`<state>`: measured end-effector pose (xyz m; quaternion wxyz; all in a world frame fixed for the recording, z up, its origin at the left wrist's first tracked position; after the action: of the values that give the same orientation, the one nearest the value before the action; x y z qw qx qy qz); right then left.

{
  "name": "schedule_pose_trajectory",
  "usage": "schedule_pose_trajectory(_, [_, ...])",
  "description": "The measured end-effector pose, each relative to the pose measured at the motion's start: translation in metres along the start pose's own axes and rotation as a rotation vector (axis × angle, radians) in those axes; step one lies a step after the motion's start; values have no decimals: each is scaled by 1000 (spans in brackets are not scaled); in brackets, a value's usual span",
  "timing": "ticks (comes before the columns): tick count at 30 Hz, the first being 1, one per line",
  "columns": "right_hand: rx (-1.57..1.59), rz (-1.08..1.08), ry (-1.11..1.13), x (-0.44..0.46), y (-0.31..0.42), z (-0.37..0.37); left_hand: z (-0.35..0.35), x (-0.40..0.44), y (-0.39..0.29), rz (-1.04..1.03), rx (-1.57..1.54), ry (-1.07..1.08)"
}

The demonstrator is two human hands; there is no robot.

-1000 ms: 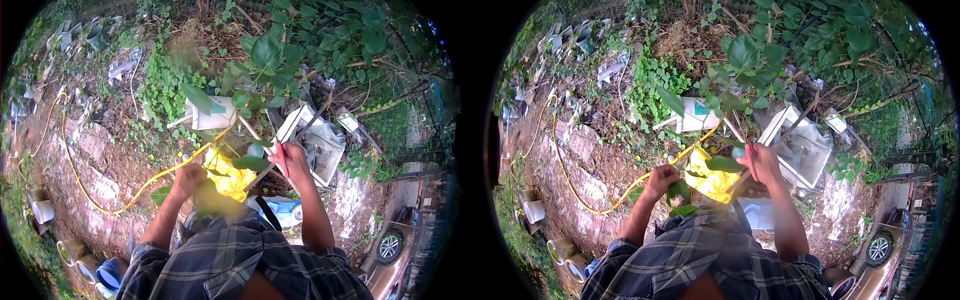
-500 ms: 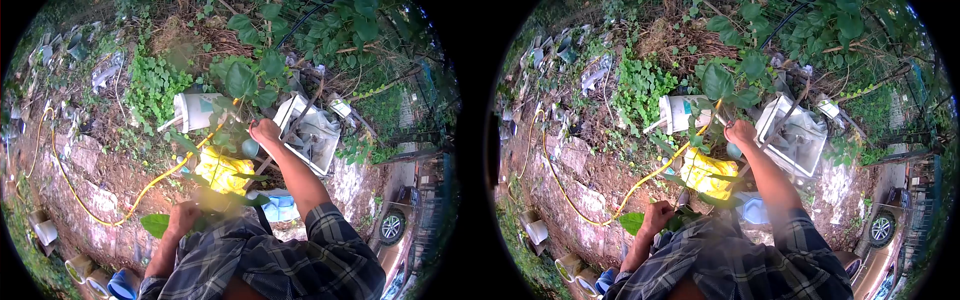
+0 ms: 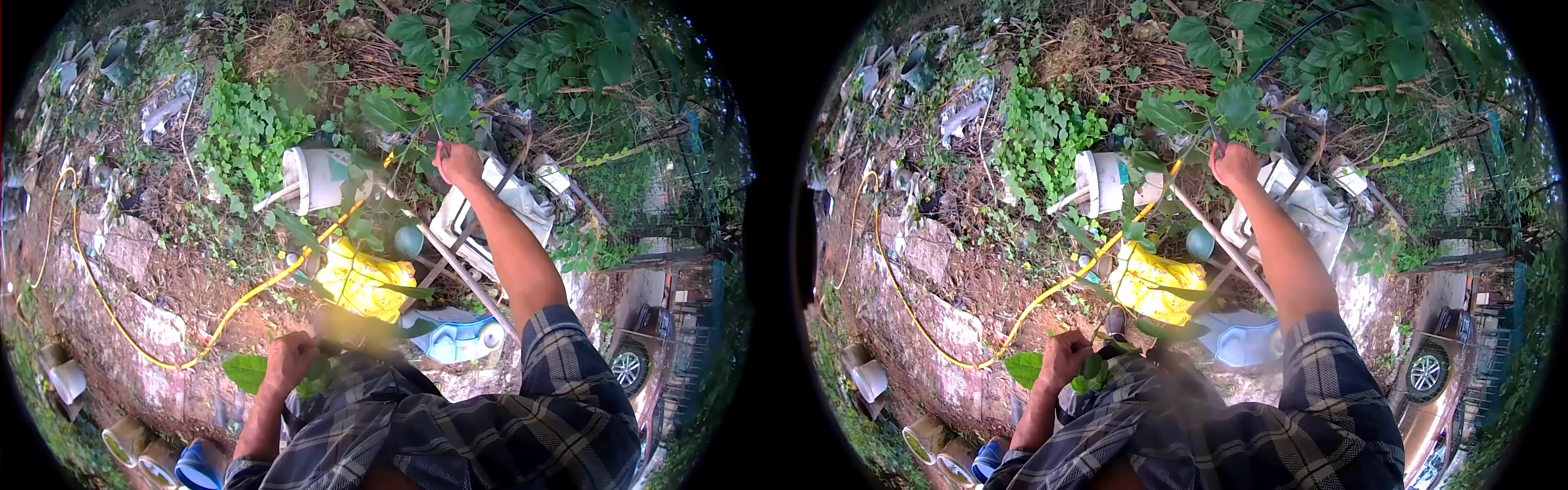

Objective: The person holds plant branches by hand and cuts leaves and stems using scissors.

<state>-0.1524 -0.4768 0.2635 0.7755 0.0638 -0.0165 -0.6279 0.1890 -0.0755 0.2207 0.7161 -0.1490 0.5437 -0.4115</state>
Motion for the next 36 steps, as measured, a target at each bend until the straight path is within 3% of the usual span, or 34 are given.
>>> schedule_pose_trajectory(2, [-30,55,174,-18,8,4,-3,5,7,-3,7,18])
schedule_pose_trajectory(5, [-74,235,218,-52,24,-12,-2,-1,-8,-58,49,-14])
schedule_pose_trajectory(8, [-221,321,464,-61,46,-17,-13,-8,-20,-115,143,-74])
schedule_pose_trajectory(12, [-435,557,433,-45,47,-38,-29,-24,-45,-142,201,-124])
schedule_pose_trajectory(15, [-362,709,342,-40,54,-35,-48,-29,-38,-210,215,-212])
schedule_pose_trajectory(16, [-345,656,435,-35,55,-35,-50,-28,-35,-168,172,-208])
schedule_pose_trajectory(19, [245,196,406,-33,33,-10,-47,-27,-30,-70,62,-195])
schedule_pose_trajectory(20, [229,202,211,-24,3,-37,-43,-28,-30,-47,30,-205])
schedule_pose_trajectory(23, [1144,-234,251,-55,-49,-102,-33,-30,-34,-17,-12,-254])
schedule_pose_trajectory(26, [1820,-474,510,-117,-15,-102,-34,-31,-30,0,-2,-250])
schedule_pose_trajectory(29, [2015,-672,605,-140,17,-131,-39,-33,-26,4,16,-240])
schedule_pose_trajectory(31, [2151,-535,748,-134,35,-136,-41,-35,-31,-14,49,-235])
schedule_pose_trajectory(32, [2082,-724,587,-128,37,-148,-43,-37,-34,-6,51,-230])
schedule_pose_trajectory(36, [2277,-700,548,-108,43,-155,-48,-35,-25,-1,36,-220])
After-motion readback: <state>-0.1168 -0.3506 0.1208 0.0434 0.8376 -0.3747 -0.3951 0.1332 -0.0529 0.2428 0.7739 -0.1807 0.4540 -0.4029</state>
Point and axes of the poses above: each hand's wrist, its own x-axis towards the middle knuckle, its own z-axis out of the back of the hand, y = z × x, the point moved 5 cm from there along x, towards the middle knuckle, and after that the axes turned 15 degrees about z, right-handed, at the moved point
